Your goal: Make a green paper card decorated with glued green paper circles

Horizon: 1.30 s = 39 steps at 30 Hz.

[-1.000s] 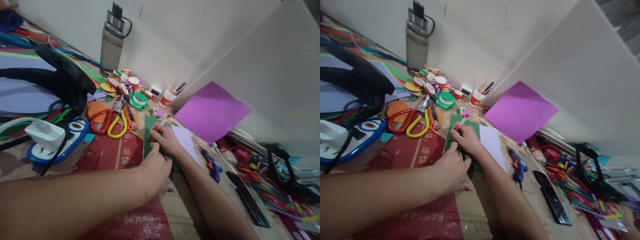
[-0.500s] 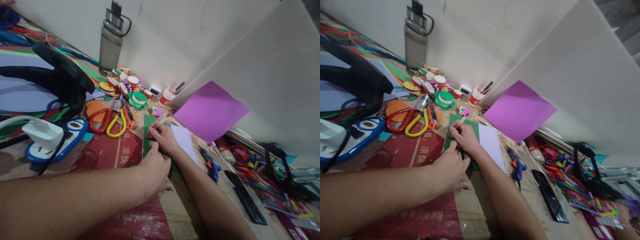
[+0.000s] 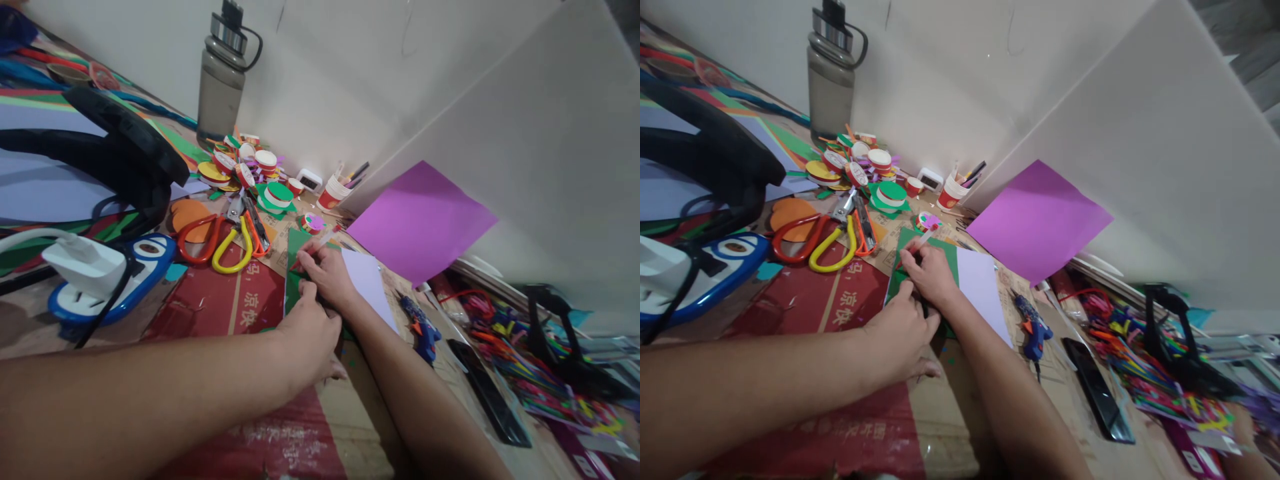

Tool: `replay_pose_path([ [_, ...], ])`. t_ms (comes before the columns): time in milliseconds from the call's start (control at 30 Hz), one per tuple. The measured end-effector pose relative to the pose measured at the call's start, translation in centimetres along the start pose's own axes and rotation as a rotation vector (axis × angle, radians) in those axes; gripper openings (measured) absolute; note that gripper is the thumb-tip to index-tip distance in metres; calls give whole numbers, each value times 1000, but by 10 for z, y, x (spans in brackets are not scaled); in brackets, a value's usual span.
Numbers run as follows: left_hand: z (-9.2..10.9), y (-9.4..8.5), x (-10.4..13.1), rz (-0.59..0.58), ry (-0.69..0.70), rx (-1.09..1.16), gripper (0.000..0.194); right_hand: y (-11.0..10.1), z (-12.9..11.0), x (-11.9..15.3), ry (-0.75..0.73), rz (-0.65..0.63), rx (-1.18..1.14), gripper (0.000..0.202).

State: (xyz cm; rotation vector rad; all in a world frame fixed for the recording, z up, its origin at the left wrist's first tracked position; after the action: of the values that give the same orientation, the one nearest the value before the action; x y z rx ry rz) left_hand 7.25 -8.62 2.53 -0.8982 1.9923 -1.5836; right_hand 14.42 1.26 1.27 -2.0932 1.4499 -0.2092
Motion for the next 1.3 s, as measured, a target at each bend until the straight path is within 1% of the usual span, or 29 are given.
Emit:
replay_pose_path([
  [233,0,1,-1,32,10,-5,73,1,0,0,-4,45,40,23],
  [467,1,1,-1,8,13,-8,72,3,-1,-1,17,95,-9,22],
  [767,2,6,-3,71,0,-17,78,3,-1,-1,9,118,-40,23],
  [967,-1,1,0,65,9,26,67,3,3,-1,0,145,-46,24],
  [1033,-2,1,0,73,7,32,67,2,5,-1,5,173,-94,23],
  [1100,-2,1,1,84,0,26,68,-1,6,1,2,227,-153,23],
  [1233,-4,2,2,130,-26,4,72,-16,2,12,-40,382,-270,28],
  [1300,-8,1,0,165,-48,11,70,-24,-1,20,-63,435,-312,29],
])
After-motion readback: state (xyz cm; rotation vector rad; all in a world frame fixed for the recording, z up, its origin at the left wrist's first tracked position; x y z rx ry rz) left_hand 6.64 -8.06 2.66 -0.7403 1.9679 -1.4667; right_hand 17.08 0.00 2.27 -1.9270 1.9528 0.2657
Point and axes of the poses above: each hand's wrist, its own x-axis away from the middle knuckle, its own y-axis out of the palm, z = x × y, the point moved 2 cm from there along -x, towards the middle knuckle, and after that the axes turned 13 degrees about -x, right-handed, at the moved point
